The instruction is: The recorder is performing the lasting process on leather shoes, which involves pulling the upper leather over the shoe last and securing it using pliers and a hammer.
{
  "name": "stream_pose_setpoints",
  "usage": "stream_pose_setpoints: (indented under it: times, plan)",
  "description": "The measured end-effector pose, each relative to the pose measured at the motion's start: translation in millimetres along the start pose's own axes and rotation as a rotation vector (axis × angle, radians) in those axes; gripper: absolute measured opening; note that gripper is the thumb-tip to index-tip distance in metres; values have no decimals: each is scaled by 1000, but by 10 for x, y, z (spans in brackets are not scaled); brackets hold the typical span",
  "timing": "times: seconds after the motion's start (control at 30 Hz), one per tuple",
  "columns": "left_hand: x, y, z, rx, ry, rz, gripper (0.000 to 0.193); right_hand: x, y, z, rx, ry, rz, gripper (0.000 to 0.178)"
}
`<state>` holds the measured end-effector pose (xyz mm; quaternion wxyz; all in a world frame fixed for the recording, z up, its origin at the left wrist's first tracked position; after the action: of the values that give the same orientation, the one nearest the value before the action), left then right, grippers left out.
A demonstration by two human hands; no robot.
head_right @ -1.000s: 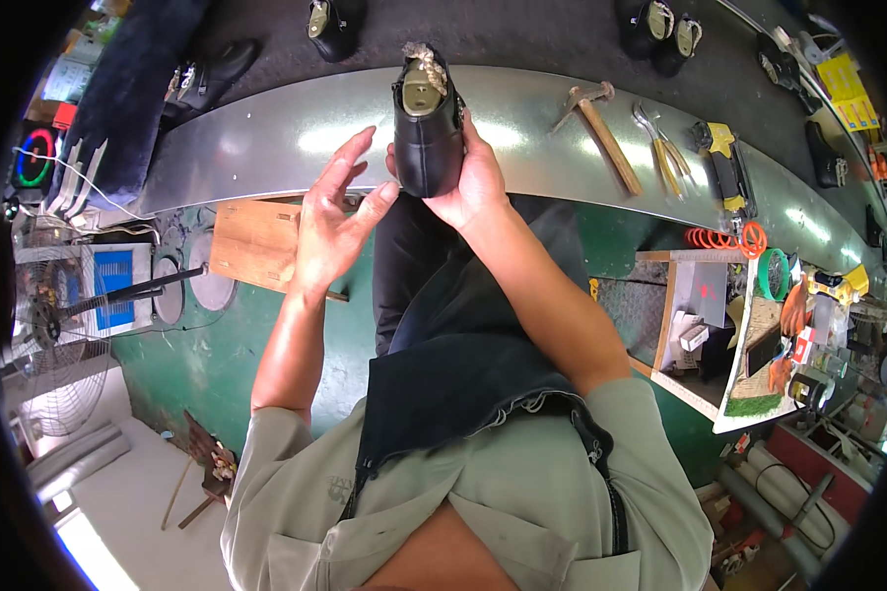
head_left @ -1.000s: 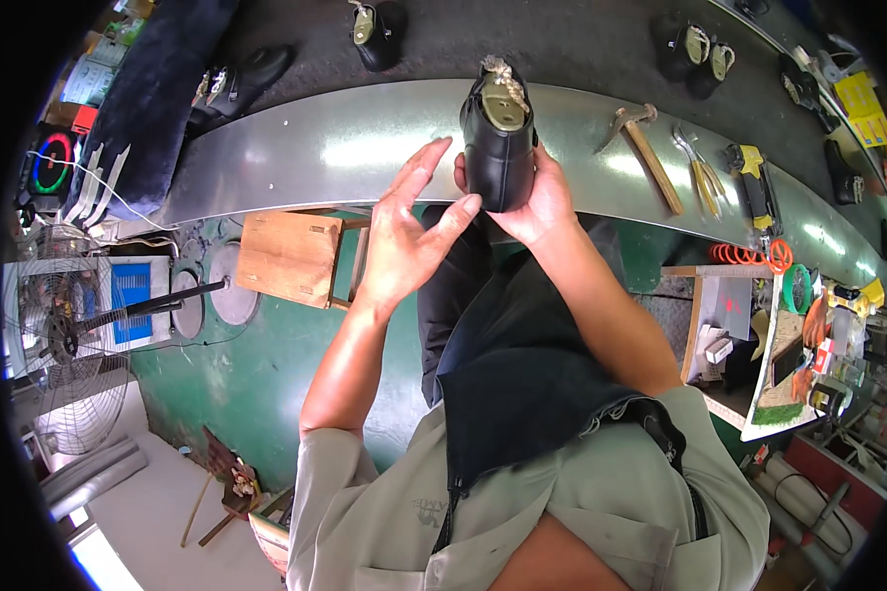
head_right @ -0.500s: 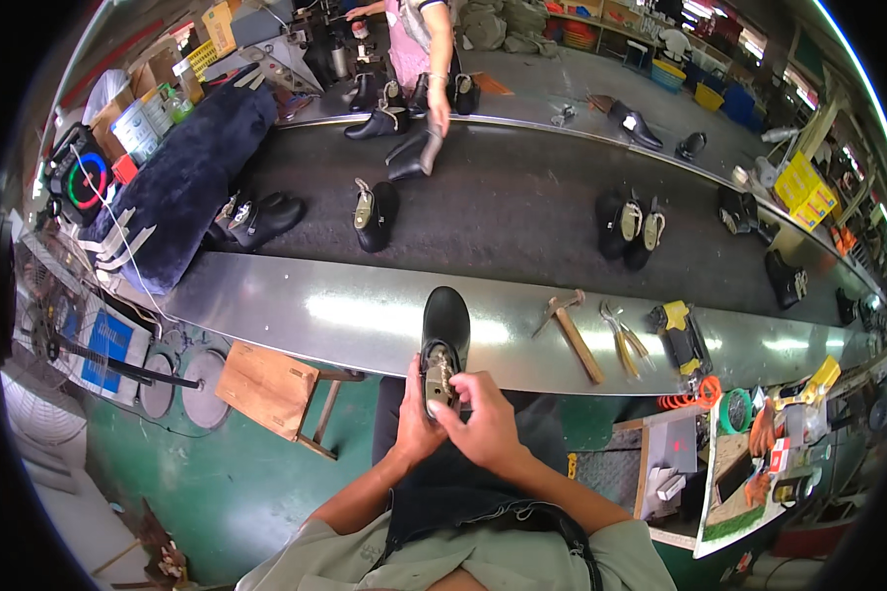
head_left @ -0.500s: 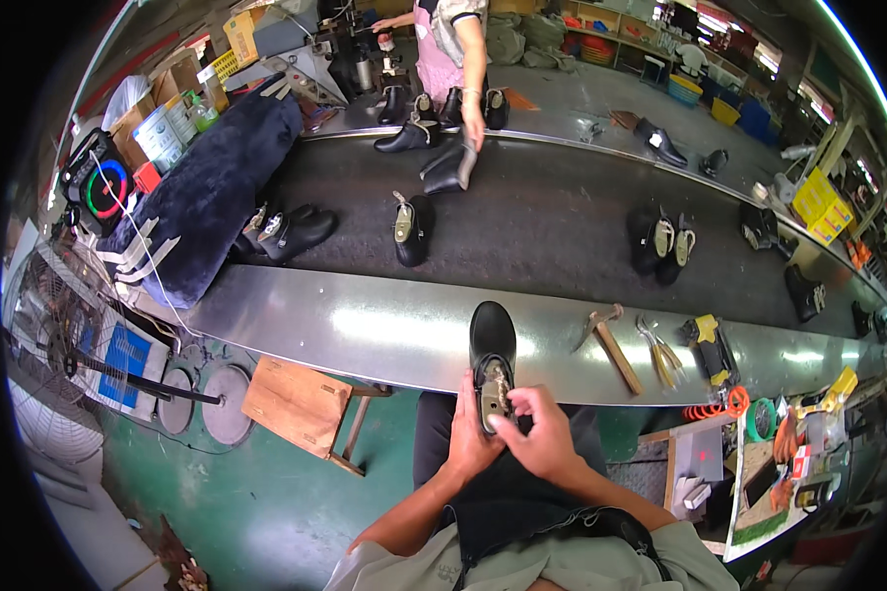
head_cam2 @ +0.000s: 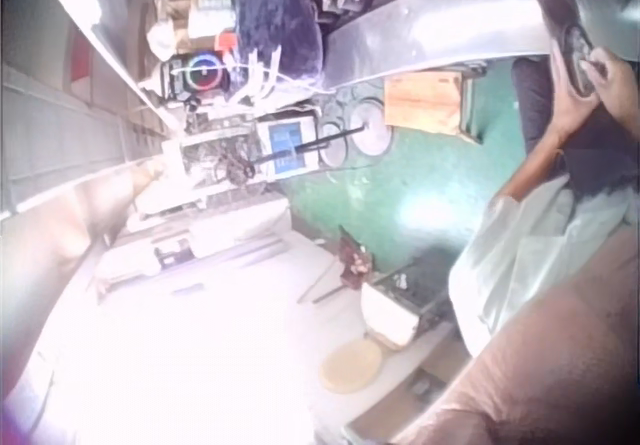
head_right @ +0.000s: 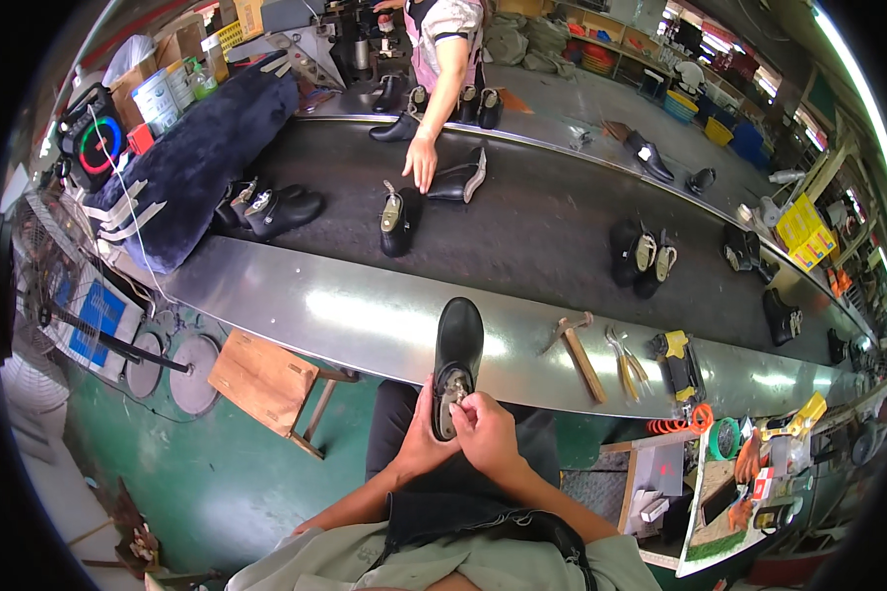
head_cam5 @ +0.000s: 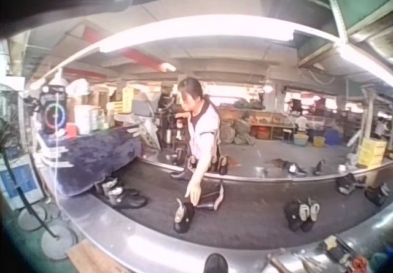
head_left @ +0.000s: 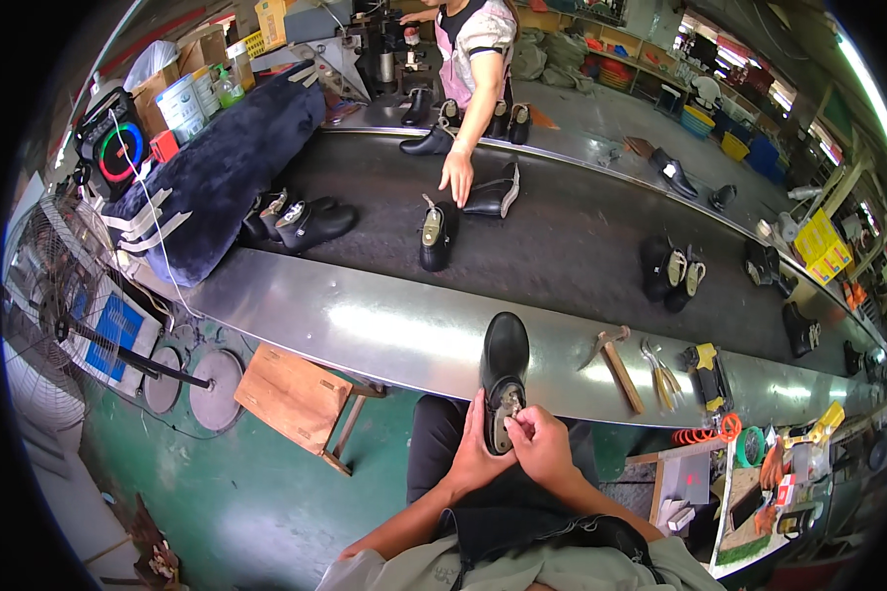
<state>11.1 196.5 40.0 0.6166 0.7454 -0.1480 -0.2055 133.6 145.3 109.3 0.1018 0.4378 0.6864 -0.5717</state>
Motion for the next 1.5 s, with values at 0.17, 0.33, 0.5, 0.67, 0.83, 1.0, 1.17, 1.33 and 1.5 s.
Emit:
stream_pose_setpoints:
  times: [0.17,0.33,0.5,0.67,0.83,1.0,1.17,1.33,1.5]
  plan:
    - [-89,-225,-3,-323,-96,363,115,60,189,-69,499,-417,-703,25]
    - [-97,-238,30,-482,-105,368,124,-205,-143,-226,525,-553,-700,38]
    - [-72,-222,60,-482,-114,345,123,-84,488,303,564,-561,-546,97]
    - [-66,-234,269,-485,-126,233,116,307,434,342,492,-677,-783,106]
    - [-50,-284,333,-434,-66,323,109,419,555,355,350,-681,-754,123]
    - [-44,-78,197,-532,-140,485,107,399,572,356,333,-708,-677,135]
    - [-45,-325,94,-470,-231,403,95,442,593,427,326,-631,-736,134]
    - [-26,-230,227,-520,-218,386,89,436,582,524,239,-556,-798,133]
    - [-108,-22,105,-491,-193,138,83,540,730,513,344,-556,-947,113]
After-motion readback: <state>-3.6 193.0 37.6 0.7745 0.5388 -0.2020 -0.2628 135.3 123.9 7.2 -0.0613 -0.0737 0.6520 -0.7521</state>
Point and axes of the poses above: each hand's wrist, its own z-axis away from the middle knuckle, its own x-axis out of the palm, y = z × x, the point moved 5 cm from there along -z, towards the middle knuckle, and after that the axes turned 7 degrees about z, right-handed, at the moved point
